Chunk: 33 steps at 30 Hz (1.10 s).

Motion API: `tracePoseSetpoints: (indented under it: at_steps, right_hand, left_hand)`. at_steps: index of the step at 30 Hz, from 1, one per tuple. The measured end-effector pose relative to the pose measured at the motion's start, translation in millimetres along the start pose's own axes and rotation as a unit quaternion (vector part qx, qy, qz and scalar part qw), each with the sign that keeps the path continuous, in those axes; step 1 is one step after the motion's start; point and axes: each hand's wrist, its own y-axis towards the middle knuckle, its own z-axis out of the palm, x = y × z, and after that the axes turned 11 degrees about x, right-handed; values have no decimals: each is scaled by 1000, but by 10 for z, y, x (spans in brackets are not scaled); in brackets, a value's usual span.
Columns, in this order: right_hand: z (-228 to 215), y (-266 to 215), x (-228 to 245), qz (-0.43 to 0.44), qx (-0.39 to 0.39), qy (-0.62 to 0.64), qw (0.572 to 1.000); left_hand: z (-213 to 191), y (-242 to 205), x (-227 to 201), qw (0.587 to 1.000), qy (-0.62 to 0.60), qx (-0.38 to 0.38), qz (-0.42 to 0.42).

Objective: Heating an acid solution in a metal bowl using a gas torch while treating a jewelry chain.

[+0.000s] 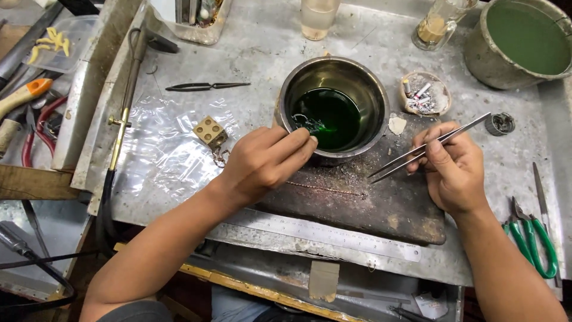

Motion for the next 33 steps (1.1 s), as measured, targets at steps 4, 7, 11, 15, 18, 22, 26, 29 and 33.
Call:
tracePoseSetpoints:
  at_steps: [4, 7, 11, 15, 18, 22, 26, 29, 33]
  right_hand:
    - [-4, -11, -16, 10, -13, -2, 1000]
    - [-7, -21, -28, 14, -9, 0, 1000]
    - [6, -26, -32, 0, -4, -4, 1000]
    - [17, -38, -34, -15, 1, -36, 999]
    - [5, -53, -46, -26, 13, -47, 998]
    - [75, -89, 52, -50, 27, -116, 992]
    - [108, -166, 193, -129, 32, -260, 956]
    - [119, -234, 238, -158, 2, -268, 950]
    - [121, -233, 200, -159, -20, -277, 947]
  left_hand:
    - [3, -55, 36, 1000, -18, 3, -10]
    - [-6, -84, 51, 999, -42, 9, -19]
    - [-21, -107, 69, 998, -55, -3, -27]
    - [41, -154, 107, 993, -87, -31, -73]
    - [98, -185, 177, 984, -133, -48, -108]
    - [-82, -165, 265, 982, -114, -84, -125]
    - [-340, -301, 251, 966, -126, -14, -224]
    - [-391, -547, 201, 941, -161, 177, -239]
    - [-331, -799, 124, 899, -123, 354, -226]
